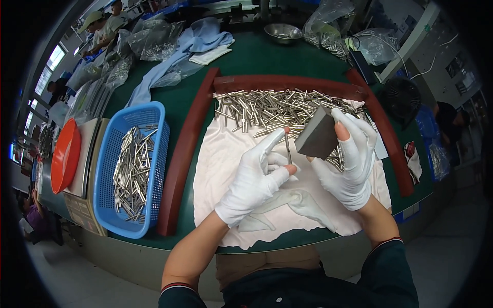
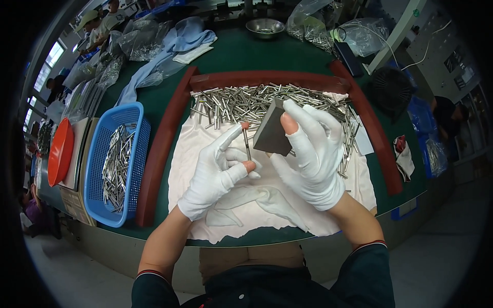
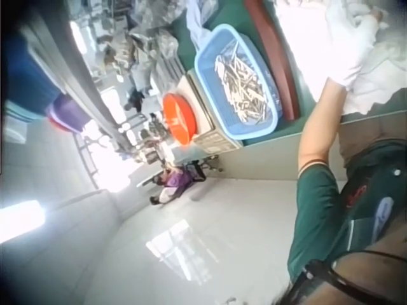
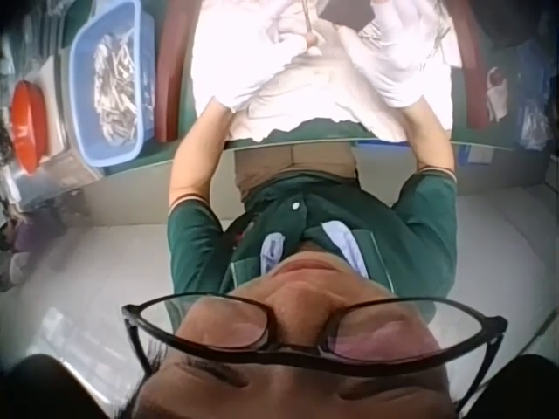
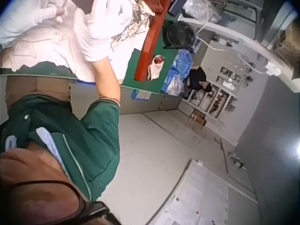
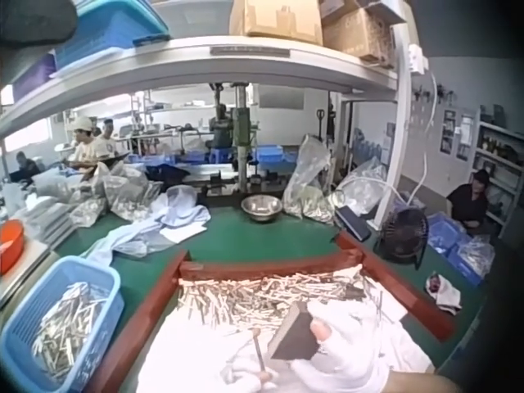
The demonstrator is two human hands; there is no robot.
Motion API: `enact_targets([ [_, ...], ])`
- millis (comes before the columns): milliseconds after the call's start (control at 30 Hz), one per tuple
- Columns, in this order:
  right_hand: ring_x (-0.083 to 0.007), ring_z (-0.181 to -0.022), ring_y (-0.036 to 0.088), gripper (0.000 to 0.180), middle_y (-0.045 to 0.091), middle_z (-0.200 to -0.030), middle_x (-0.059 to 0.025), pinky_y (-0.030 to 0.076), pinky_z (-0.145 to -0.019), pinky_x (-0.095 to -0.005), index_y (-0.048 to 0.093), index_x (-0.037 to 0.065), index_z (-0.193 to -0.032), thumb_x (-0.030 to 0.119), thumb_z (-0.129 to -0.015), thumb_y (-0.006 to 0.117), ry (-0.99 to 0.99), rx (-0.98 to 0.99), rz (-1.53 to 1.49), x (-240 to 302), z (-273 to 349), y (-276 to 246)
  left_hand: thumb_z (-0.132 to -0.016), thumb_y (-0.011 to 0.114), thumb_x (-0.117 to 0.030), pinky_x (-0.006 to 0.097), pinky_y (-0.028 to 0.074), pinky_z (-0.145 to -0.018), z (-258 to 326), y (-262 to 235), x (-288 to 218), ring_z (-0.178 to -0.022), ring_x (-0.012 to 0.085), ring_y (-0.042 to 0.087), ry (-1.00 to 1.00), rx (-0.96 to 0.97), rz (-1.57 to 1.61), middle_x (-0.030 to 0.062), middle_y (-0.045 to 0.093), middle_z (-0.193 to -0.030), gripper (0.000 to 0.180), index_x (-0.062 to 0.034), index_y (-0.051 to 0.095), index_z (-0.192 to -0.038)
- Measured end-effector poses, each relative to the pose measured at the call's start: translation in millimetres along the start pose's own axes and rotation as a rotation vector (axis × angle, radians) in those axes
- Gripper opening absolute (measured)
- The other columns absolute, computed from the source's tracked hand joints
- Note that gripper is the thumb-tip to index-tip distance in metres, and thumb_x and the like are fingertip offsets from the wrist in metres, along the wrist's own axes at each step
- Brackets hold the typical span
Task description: Manually sanding and polishing small metal rods using a sanding block.
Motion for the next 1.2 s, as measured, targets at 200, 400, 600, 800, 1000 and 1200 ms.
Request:
enact_targets([
  [200, -0.0304, -0.112, 0.046, 0.090, 0.054, -0.132, -0.0128, 0.040, -0.091, -0.0401, 0.044, 0.010, -0.138, 0.003, -0.054, 0.077, -0.047, -0.033, -0.054, 7.2, 3.8, -1.1, -0.083, 0.063, 0.004, 0.026, 0.052, -0.074, -0.1, 0.4, -3.0, -0.084, 0.0158, 0.065, 0.024, 0.005, -0.025, 0.0132, 0.065, -0.094, 0.072, 0.0022, 0.028, -0.146],
  [400, -0.0297, -0.109, 0.047, 0.092, 0.055, -0.130, -0.0115, 0.040, -0.090, -0.0401, 0.045, 0.014, -0.138, 0.003, -0.052, 0.076, -0.054, -0.048, -0.048, 11.3, 3.1, -0.9, -0.083, 0.065, 0.002, 0.025, 0.051, -0.074, -1.7, 0.8, 1.2, -0.084, 0.0145, 0.065, 0.075, 0.000, -0.082, 0.0112, 0.065, -0.094, 0.071, 0.0022, 0.031, -0.145],
  [600, -0.0306, -0.111, 0.046, 0.091, 0.054, -0.132, -0.0120, 0.040, -0.091, -0.0402, 0.045, 0.012, -0.137, 0.001, -0.053, 0.077, 0.007, 0.020, 0.041, -5.6, 4.9, 7.9, -0.083, 0.063, 0.006, 0.021, 0.048, -0.067, 3.7, 3.8, -16.0, -0.076, 0.0075, 0.058, 0.066, -0.037, 0.008, 0.0062, 0.062, -0.088, 0.068, 0.0011, 0.033, -0.144],
  [800, -0.0317, -0.112, 0.045, 0.094, 0.052, -0.133, -0.0149, 0.039, -0.092, -0.0408, 0.039, 0.008, -0.140, 0.001, -0.055, 0.078, -0.006, -0.033, -0.056, 1.9, 5.7, -2.1, -0.083, 0.063, 0.006, 0.020, 0.047, -0.066, 0.2, 2.0, -6.4, -0.075, 0.0061, 0.057, 0.076, -0.032, 0.011, 0.0040, 0.061, -0.083, 0.070, 0.0003, 0.033, -0.145],
  [1000, -0.0318, -0.110, 0.046, 0.091, 0.053, -0.133, -0.0144, 0.040, -0.091, -0.0410, 0.042, 0.009, -0.138, 0.003, -0.055, 0.078, -0.036, -0.028, -0.089, 6.7, 4.6, 0.1, -0.081, 0.066, 0.005, 0.025, 0.051, -0.072, -0.9, 0.1, -1.0, -0.079, 0.0120, 0.063, 0.074, -0.014, -0.065, 0.0103, 0.064, -0.091, 0.072, 0.0031, 0.032, -0.144],
  [1200, -0.0318, -0.111, 0.047, 0.088, 0.052, -0.132, -0.0138, 0.040, -0.091, -0.0404, 0.047, 0.008, -0.135, 0.003, -0.053, 0.077, -0.005, 0.014, -0.012, -2.3, 5.9, 7.8, -0.082, 0.064, 0.004, 0.019, 0.044, -0.063, 1.3, 0.5, -9.8, -0.073, 0.0040, 0.055, 0.090, -0.054, -0.044, 0.0021, 0.059, -0.080, 0.069, 0.0002, 0.035, -0.144],
])
Point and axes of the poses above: each hand's wrist, its own z-axis away from the middle knuckle, its own y-axis out of the palm, x = y × z, the point moved 7 cm from there along -z, towards the middle knuckle
